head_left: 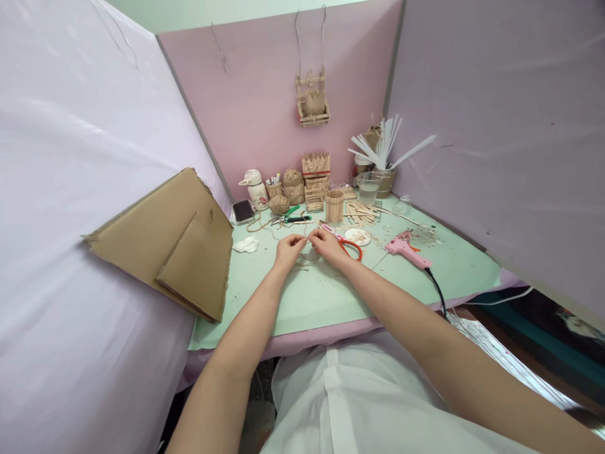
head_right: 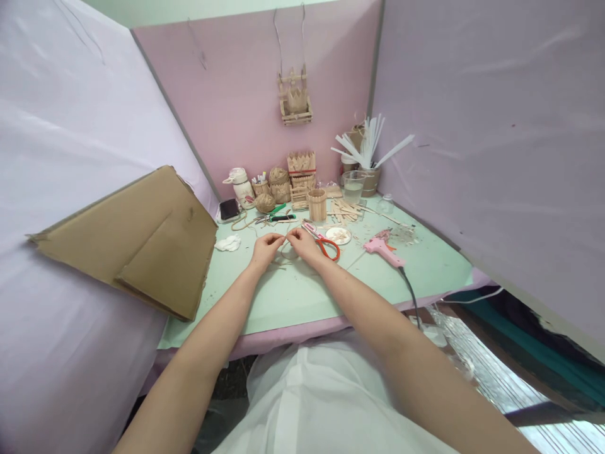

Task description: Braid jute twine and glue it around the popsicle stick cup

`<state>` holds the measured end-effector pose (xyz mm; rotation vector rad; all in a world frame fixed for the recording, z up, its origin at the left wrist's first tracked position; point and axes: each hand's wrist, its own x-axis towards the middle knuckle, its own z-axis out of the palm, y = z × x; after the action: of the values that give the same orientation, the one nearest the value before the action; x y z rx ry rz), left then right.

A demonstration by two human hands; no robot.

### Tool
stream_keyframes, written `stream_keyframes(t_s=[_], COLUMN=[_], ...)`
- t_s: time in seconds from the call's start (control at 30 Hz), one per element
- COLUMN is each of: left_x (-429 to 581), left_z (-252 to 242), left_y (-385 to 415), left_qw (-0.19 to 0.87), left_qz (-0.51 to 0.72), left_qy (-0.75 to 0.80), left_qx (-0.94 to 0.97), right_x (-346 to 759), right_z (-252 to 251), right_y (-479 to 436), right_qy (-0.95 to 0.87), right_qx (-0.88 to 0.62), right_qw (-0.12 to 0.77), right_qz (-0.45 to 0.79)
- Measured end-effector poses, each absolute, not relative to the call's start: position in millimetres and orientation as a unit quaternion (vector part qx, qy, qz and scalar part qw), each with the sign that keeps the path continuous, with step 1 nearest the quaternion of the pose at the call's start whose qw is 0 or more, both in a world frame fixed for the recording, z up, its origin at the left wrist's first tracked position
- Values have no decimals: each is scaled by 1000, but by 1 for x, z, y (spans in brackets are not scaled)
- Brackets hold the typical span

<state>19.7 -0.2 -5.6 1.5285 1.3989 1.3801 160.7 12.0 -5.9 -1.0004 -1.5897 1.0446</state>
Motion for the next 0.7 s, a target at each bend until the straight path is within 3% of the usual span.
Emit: stream_keyframes(t_s=[0.7], left_x=[20], left_z=[-7], left_y=[0], left_qw=[370], left_qz=[544], left_qy=[511], left_qx=[553], right_x=[162], right_z=[-2], right_y=[9], right_qy=[-660], right_qx=[-396], right_qw=[451], right_qz=[451])
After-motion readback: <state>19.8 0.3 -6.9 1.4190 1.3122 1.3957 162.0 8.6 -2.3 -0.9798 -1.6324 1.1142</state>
